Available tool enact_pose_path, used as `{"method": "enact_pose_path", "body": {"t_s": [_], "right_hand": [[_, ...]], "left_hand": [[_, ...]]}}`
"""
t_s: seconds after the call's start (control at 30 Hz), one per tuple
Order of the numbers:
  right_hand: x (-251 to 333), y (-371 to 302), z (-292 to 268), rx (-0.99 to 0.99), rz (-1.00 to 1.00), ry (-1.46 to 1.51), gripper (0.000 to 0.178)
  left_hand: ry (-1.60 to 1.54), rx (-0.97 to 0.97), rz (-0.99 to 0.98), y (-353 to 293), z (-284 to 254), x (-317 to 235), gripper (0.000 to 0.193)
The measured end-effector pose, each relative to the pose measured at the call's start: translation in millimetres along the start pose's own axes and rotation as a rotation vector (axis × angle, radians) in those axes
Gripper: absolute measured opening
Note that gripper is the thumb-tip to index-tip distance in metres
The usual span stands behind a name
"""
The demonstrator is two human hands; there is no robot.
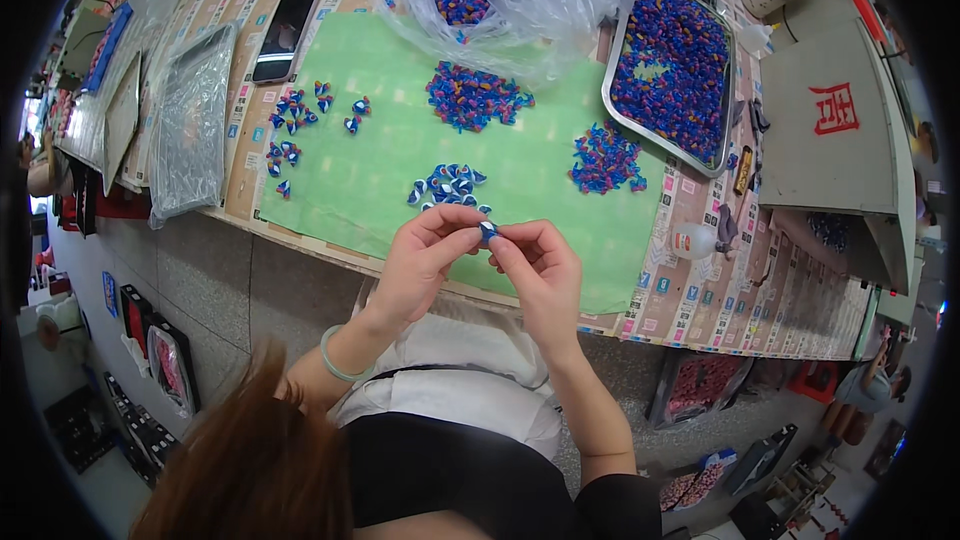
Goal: Applying glue to small blue toy components and assembling them on a workbench.
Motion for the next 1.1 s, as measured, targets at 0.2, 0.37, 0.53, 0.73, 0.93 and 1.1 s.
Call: {"method": "enact_pose_path", "body": {"t_s": [0.2, 0.37, 0.53, 0.73, 0.93, 1.1], "right_hand": [[0.5, -3.9, 2.1, -0.067, -0.028, -0.01, 0.008], [-4.6, -4.2, -0.9, -0.034, -0.007, 0.063, 0.007], [-4.7, -3.7, -3.2, 0.035, -0.021, 0.089, 0.005], [-3.1, -8.0, -9.5, 0.001, -0.274, -0.25, 0.005], [-1.5, -11.7, -8.2, -0.068, -0.32, -0.242, 0.004], [5.2, -12.5, -4.3, -0.074, -0.126, 0.0, 0.004]], "left_hand": [[0.151, -0.056, 0.108, -5.0, 6.5, -3.7, 0.014], [0.26, -0.034, 0.222, -6.5, 6.3, -3.6, 0.01], [0.486, 0.035, 0.388, -8.9, 3.2, -8.3, 0.008], [0.567, 0.137, 0.381, -9.5, 7.1, -12.5, 0.012], [0.555, 0.16, 0.442, -10.1, 7.2, -9.3, 0.016], [0.687, 0.144, 0.575, -10.9, 18.7, -13.9, 0.019]]}}
Point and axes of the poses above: each hand's wrist, its own y-axis towards the middle knuckle, its own z-axis out of the palm, x = y × z, the point moved 2 cm from there along y, towards the middle knuckle, and after that the axes turned 8 degrees about -y, right-handed, at the moved point
